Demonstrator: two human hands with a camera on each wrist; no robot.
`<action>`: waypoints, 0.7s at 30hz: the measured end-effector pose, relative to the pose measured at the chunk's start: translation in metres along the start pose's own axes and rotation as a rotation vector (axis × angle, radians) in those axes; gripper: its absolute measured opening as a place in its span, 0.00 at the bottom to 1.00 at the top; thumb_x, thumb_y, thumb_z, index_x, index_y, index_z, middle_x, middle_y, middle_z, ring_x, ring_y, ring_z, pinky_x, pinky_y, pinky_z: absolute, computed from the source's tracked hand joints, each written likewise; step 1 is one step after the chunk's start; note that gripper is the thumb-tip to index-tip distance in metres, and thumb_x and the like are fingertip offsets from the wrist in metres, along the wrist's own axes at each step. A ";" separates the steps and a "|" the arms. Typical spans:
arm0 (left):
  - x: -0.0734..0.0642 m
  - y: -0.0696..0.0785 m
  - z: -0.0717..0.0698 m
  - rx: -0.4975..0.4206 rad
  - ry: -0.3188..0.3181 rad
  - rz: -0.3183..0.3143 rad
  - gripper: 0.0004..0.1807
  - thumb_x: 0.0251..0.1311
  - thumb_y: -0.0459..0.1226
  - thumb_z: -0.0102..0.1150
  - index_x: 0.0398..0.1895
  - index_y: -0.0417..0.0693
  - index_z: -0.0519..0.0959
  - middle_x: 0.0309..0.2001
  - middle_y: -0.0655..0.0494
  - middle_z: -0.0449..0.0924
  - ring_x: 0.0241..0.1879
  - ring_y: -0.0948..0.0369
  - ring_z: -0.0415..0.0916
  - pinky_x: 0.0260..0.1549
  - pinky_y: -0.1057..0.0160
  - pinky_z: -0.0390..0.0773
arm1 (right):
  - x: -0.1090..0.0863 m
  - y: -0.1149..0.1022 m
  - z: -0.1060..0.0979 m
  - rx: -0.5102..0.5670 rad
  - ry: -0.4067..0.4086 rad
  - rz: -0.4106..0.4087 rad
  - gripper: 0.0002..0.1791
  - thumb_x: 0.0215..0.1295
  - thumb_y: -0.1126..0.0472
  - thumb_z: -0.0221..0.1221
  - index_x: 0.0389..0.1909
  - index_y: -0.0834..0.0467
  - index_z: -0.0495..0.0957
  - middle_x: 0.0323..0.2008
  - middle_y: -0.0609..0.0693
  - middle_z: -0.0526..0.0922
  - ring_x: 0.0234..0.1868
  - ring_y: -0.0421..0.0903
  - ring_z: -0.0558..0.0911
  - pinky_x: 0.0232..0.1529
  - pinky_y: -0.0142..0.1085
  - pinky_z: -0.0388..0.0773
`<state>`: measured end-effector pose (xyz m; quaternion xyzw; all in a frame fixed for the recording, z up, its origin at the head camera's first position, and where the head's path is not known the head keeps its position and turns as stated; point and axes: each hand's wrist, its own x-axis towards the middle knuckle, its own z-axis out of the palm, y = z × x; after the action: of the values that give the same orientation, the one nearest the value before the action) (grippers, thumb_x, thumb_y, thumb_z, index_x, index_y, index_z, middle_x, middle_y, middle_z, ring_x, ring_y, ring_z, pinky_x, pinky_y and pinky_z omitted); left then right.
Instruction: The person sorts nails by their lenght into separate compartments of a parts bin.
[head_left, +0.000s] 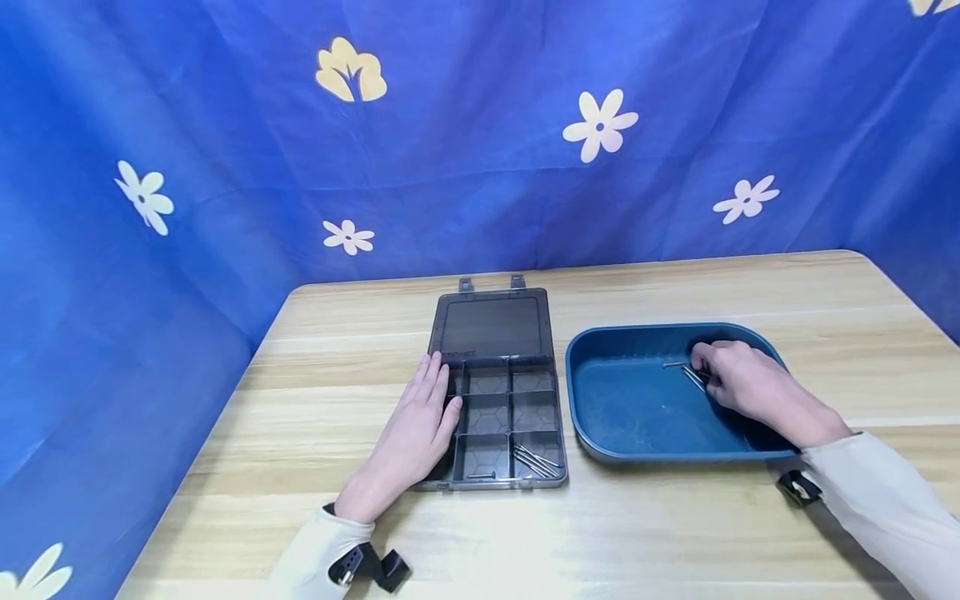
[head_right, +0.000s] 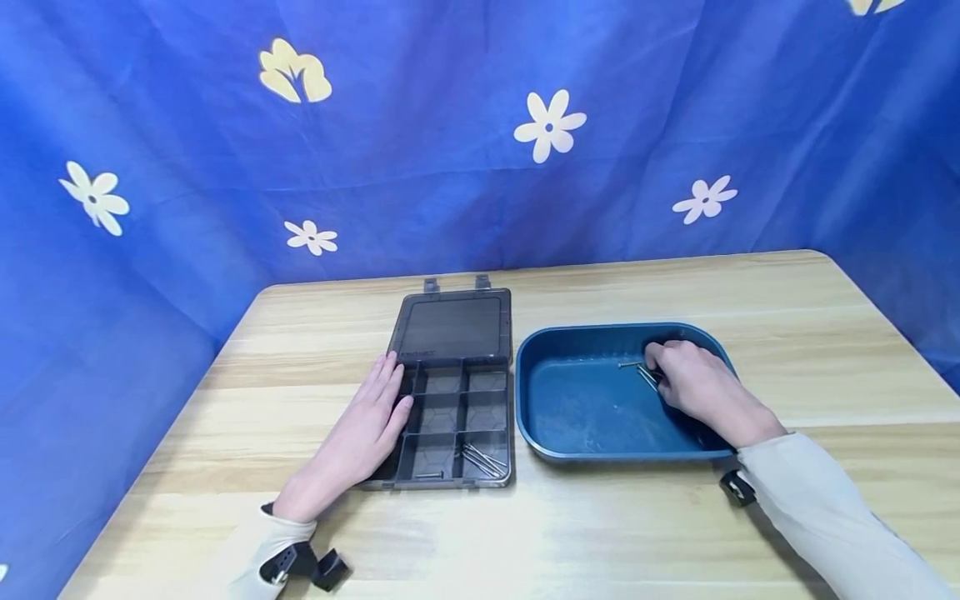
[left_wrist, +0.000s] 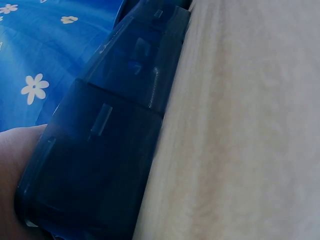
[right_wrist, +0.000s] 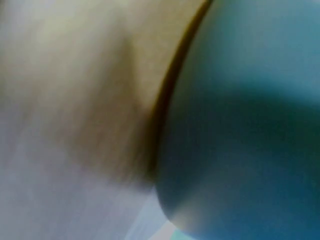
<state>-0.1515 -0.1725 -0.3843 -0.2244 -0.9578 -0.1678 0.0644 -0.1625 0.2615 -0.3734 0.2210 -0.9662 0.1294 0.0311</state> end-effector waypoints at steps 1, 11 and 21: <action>0.000 0.000 0.000 0.000 0.000 0.001 0.30 0.74 0.42 0.41 0.66 0.23 0.61 0.72 0.32 0.51 0.73 0.43 0.46 0.70 0.48 0.51 | 0.000 0.000 0.000 -0.001 0.003 0.000 0.13 0.45 0.74 0.64 0.31 0.59 0.74 0.21 0.44 0.68 0.24 0.43 0.68 0.22 0.35 0.66; 0.000 -0.001 0.001 -0.010 -0.003 0.001 0.30 0.74 0.43 0.41 0.66 0.24 0.61 0.72 0.33 0.50 0.73 0.43 0.45 0.70 0.48 0.51 | 0.003 -0.006 -0.006 0.005 0.020 0.010 0.13 0.45 0.75 0.64 0.32 0.61 0.75 0.20 0.44 0.69 0.23 0.42 0.69 0.22 0.36 0.69; 0.000 -0.001 0.001 -0.010 0.007 0.000 0.30 0.74 0.42 0.42 0.66 0.24 0.61 0.72 0.32 0.51 0.73 0.43 0.46 0.70 0.48 0.51 | 0.006 -0.018 -0.011 0.000 0.049 0.005 0.13 0.46 0.74 0.65 0.33 0.61 0.75 0.20 0.43 0.69 0.22 0.41 0.69 0.21 0.36 0.67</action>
<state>-0.1522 -0.1733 -0.3855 -0.2242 -0.9567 -0.1734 0.0664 -0.1606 0.2465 -0.3577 0.2155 -0.9656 0.1350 0.0542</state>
